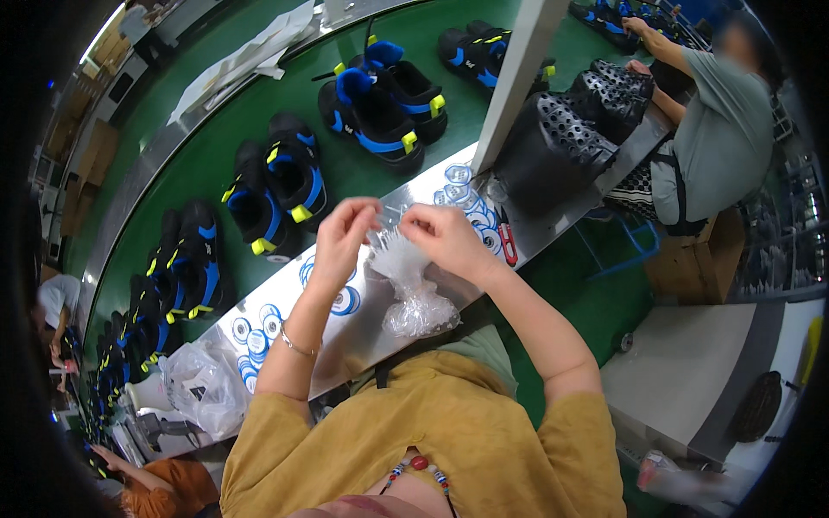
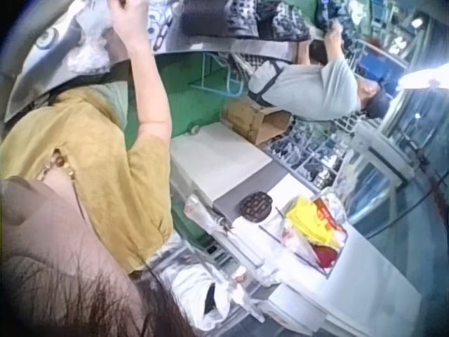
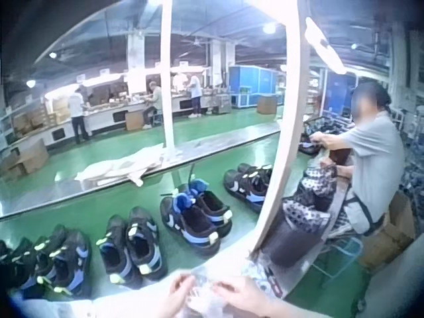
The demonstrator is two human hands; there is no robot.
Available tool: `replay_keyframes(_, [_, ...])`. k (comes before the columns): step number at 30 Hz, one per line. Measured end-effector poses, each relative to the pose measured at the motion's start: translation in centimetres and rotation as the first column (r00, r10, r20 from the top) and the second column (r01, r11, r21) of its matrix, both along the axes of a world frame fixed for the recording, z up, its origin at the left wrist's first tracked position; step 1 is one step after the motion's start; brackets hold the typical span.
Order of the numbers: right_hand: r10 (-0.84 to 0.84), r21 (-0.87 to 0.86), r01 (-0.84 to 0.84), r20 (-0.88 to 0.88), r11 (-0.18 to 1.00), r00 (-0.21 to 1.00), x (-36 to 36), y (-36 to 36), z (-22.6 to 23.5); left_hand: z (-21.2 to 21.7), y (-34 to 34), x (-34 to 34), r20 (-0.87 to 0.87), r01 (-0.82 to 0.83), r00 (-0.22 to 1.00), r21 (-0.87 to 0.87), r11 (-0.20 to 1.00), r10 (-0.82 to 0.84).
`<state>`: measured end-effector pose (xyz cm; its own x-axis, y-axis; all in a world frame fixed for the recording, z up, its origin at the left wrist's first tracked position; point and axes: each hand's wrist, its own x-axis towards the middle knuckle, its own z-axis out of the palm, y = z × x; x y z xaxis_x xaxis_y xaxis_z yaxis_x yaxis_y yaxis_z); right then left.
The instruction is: The person attaches small circular tags to the tongue of black and blue sneakers on a moving conveyor belt. They repeatedly pick tags from a pile, peel the backing, and press them onto the shoe tongue before the next pair arrives.
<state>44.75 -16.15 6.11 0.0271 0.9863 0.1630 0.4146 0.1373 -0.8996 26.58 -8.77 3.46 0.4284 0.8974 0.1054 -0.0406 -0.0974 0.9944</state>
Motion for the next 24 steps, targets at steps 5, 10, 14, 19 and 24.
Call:
replay_keyframes(5, [-0.21, 0.068, 0.217, -0.088, 0.974, 0.974, 2.9, 2.4, 0.4, 1.1, 7.1, 6.3, -0.245, 0.004, 0.965, 0.368, 0.93, 0.093])
replay_keyframes(10, [-0.236, 0.055, 0.234, 0.034, 0.971, 0.971, 3.6, 4.4, 0.5, -1.5, 11.4, 9.4, -0.35, 0.03, 0.923, 0.477, 0.879, 0.159])
replay_keyframes(14, [-0.263, 0.266, 0.19, 0.273, 0.945, 0.926, 5.1, 6.1, 0.0, -2.0, 11.9, 7.1, -0.344, 0.013, 0.934, 0.315, 0.949, 0.101])
replay_keyframes(19, [-0.268, 0.364, 0.113, 0.412, 0.925, 0.871, 4.8, 8.4, -1.6, -2.1, 8.9, 4.0, -0.189, -0.162, 0.955, 0.309, 0.937, 0.228])
replay_keyframes(24, [-0.248, 0.367, 0.052, 0.509, 0.929, 0.824, 4.2, 10.0, -2.3, -2.1, 6.6, 3.1, 0.005, -0.287, 0.958, -0.028, 0.957, 0.287])
